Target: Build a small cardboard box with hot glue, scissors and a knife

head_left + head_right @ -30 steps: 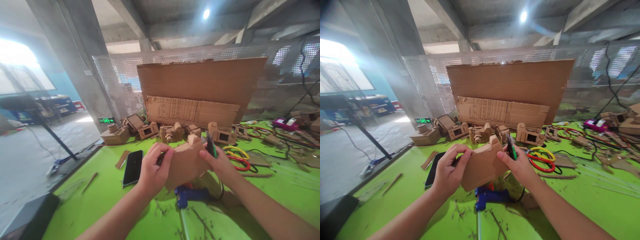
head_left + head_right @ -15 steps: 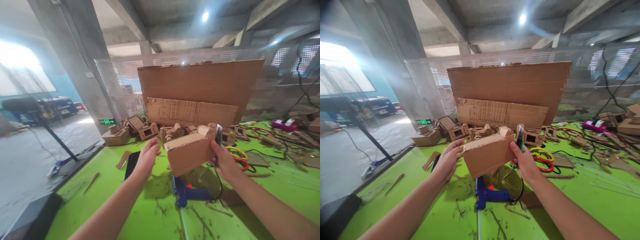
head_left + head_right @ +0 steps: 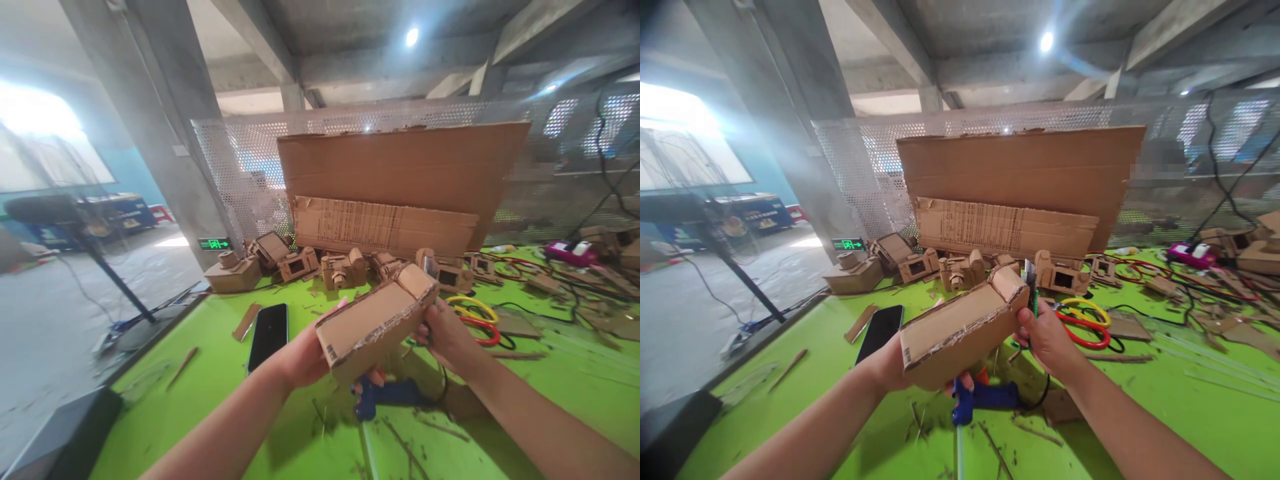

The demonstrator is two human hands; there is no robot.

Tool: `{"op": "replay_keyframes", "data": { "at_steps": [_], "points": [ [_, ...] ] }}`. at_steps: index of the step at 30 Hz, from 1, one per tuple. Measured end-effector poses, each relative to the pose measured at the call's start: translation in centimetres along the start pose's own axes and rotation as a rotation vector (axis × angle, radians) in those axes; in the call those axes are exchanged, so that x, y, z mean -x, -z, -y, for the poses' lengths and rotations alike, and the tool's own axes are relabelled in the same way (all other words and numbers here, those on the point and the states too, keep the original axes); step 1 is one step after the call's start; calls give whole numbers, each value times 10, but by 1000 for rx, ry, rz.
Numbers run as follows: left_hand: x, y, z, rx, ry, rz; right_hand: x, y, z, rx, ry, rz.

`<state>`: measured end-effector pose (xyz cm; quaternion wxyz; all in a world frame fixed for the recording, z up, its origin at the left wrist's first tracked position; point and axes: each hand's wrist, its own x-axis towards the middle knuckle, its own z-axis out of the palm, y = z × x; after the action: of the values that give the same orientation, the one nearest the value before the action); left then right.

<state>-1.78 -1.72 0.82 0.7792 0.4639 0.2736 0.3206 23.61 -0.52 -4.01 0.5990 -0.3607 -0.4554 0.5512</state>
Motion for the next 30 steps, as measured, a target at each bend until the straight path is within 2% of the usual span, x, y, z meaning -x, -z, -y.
{"op": "replay_keyframes", "data": {
  "at_steps": [3,5,8,11,14,16,20,22,24,30],
  "points": [
    [1,-6,-2,73,199,256,0,1,-1,5,1,13],
    [-1,-6,-1,105,202,302,0,0,2,4,7,26],
    [-6,-2,2,125,116,271,1,-5,10,65,67,11],
    [-8,0,3,171,45,228,1,-8,19,61,159,-74],
    [-8,0,0,255,-45,117,6,-8,23,82,160,-111],
    [-9,-2,-1,302,-105,21,14,-8,26,245,215,-33],
    [-11,-5,-1,344,-191,-132,33,-16,36,778,501,359],
    [-12,-7,1,339,-213,-156,39,-22,41,955,636,452],
    [-13,-8,3,328,-210,-140,41,-26,43,1044,715,467],
    [-11,-11,6,333,-204,-102,40,-27,42,1124,784,422]
  ]
}}
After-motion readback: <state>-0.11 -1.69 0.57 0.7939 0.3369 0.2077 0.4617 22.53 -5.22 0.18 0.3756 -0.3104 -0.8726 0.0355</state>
